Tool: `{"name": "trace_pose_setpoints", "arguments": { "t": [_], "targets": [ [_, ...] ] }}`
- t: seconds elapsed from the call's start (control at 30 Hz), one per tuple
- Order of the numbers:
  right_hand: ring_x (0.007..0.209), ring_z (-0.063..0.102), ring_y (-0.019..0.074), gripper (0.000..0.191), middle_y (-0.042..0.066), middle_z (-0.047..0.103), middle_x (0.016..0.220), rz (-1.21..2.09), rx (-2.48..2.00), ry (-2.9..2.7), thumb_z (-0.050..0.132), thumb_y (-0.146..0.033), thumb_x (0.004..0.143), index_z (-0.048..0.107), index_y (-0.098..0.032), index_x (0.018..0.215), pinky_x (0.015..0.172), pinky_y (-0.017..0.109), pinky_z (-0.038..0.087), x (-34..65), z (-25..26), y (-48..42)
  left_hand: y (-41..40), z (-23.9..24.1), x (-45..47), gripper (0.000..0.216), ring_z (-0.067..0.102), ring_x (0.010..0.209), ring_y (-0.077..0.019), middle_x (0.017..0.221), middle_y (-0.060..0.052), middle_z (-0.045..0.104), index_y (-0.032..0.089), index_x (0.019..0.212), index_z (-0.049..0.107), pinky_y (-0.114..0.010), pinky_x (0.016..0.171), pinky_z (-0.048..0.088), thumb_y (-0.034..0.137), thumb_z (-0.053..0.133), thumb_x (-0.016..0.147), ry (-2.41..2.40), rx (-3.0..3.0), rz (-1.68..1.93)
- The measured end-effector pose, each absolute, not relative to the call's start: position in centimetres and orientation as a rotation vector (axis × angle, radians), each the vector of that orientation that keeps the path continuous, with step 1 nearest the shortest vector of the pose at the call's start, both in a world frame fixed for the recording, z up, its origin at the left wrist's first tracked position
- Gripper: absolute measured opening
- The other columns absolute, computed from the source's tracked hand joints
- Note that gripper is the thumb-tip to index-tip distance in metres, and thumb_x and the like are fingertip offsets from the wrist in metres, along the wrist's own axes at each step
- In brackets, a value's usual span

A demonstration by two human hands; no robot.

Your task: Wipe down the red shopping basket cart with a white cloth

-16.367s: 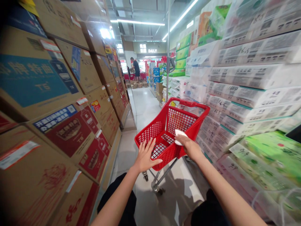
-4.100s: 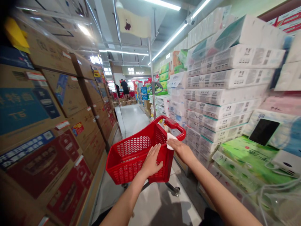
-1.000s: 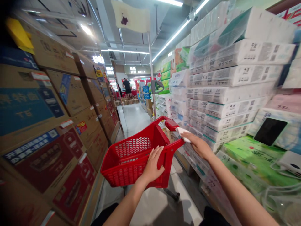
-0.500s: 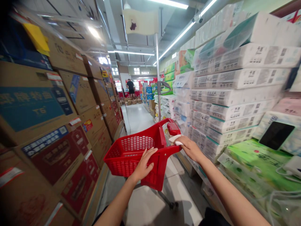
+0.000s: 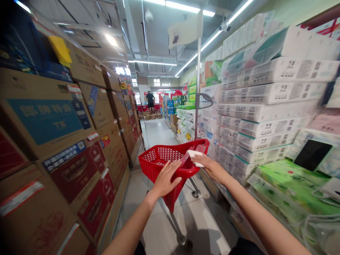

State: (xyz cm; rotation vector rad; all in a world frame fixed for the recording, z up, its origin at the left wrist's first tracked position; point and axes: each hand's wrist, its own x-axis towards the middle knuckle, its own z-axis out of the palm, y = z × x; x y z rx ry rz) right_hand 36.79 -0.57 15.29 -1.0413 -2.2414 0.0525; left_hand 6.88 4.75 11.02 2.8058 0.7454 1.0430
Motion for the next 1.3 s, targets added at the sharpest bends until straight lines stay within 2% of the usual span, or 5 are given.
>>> {"name": "trace_pose_setpoints", "arguments": {
  "t": [0.27,0.4,0.57,0.9,1.3],
  "targets": [
    [0.142,0.053,0.0285,0.048,0.004,0.059,0.151,0.016,-1.313,-2.067,0.044,-0.023,0.100,0.061,-0.030,0.144,0.119,0.052,0.041,40.2,15.8,2.1,3.2,14.0,11.8,0.054,0.066,0.123,-0.0288,0.137,-0.010,0.069,0.022,0.140,0.060,-0.044,0.106,0.053,0.058,0.043,0.104,1.098,2.798,1.021],
    [0.141,0.053,0.0294,0.053,0.007,0.060,0.149,-0.095,-1.382,-1.955,0.043,-0.017,0.096,0.062,-0.027,0.144,0.119,0.055,0.041,40.0,14.8,2.7,3.7,15.6,12.9,0.079,0.072,0.109,-0.0348,0.124,-0.016,0.073,0.018,0.158,0.039,-0.048,0.094,0.056,0.071,0.042,0.099,1.353,2.778,0.818],
    [0.144,0.051,0.0236,0.054,0.005,0.057,0.152,-0.060,-1.112,-2.234,0.048,-0.019,0.097,0.056,-0.030,0.149,0.123,0.048,0.037,36.5,14.9,2.1,3.6,16.4,15.1,0.113,0.067,0.118,-0.0427,0.144,-0.029,0.058,0.006,0.163,0.021,-0.059,0.102,0.049,0.078,0.060,0.085,1.537,2.767,0.679],
    [0.139,0.056,0.0288,0.056,0.008,0.063,0.146,-0.247,-1.590,-1.876,0.045,-0.011,0.091,0.063,-0.026,0.142,0.118,0.052,0.044,39.6,14.8,3.6,4.1,14.6,14.8,0.081,0.052,0.142,-0.0333,0.157,-0.023,0.048,0.007,0.155,0.042,-0.048,0.124,0.032,0.062,0.054,0.097,1.365,2.958,0.836],
    [0.133,0.061,0.0279,0.056,0.005,0.068,0.140,-0.174,-1.473,-1.865,0.045,-0.012,0.090,0.066,-0.030,0.138,0.115,0.052,0.047,39.1,15.8,3.2,5.0,14.8,13.1,0.065,0.063,0.128,-0.0336,0.146,-0.019,0.060,0.013,0.148,0.050,-0.046,0.109,0.048,0.056,0.054,0.099,1.265,2.876,0.906]
  ]
}}
